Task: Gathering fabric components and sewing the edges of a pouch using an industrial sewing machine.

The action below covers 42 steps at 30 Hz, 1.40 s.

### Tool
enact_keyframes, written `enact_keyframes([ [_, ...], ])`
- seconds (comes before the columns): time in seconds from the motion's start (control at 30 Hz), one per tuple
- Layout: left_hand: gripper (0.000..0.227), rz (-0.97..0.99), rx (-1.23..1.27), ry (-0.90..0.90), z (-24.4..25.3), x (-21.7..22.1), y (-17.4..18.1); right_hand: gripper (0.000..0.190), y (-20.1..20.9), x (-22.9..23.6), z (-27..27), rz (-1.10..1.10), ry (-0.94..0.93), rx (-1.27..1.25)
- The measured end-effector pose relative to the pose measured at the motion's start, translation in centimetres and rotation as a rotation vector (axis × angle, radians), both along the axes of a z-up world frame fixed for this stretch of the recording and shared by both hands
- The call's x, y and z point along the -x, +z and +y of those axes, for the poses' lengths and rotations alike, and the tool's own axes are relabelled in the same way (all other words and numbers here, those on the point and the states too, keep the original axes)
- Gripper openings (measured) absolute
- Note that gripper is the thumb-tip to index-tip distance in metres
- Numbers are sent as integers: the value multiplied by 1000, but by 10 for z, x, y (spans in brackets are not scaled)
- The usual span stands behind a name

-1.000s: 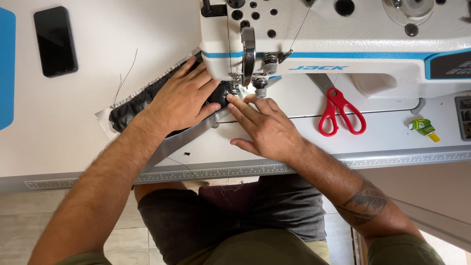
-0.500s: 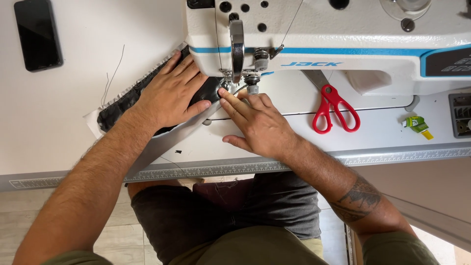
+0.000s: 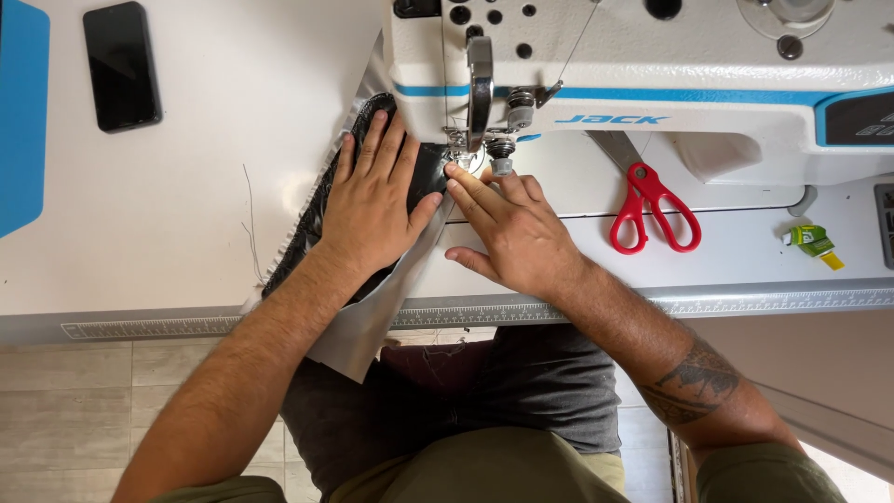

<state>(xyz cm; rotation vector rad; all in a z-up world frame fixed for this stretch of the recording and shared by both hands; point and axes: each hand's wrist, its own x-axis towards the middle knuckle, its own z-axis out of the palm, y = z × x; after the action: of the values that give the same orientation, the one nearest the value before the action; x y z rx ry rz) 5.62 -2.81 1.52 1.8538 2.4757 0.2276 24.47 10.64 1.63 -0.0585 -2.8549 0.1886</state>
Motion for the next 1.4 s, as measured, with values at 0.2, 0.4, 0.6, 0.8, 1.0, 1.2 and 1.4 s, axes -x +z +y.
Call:
enact_keyframes([
  [0.2, 78, -11, -5, 80, -1, -16, 1, 75, -3, 0, -2, 33, -12, -13],
  [0.4, 84, -63, 66, 149, 2, -21, 10, 73, -4, -1, -1, 133, -7, 3],
  [0.6, 83, 140, -91, 6, 3, 2, 20, 68, 0, -1, 0, 201, 80, 74],
  [0.8, 94, 56, -53, -259, -7, 20, 3, 65, -6, 2, 3, 189, 85, 50],
  [1.0, 100, 35, -33, -179, -1, 13, 4, 68, -7, 3, 2, 174, 36, 14],
  [1.2, 102, 1, -19, -99, 4, 4, 10, 68, -4, 1, 2, 225, 42, -4],
  [1.4, 101, -5, -36, -83, 6, 6, 9, 60, -2, 5, 0, 234, 89, 45],
])
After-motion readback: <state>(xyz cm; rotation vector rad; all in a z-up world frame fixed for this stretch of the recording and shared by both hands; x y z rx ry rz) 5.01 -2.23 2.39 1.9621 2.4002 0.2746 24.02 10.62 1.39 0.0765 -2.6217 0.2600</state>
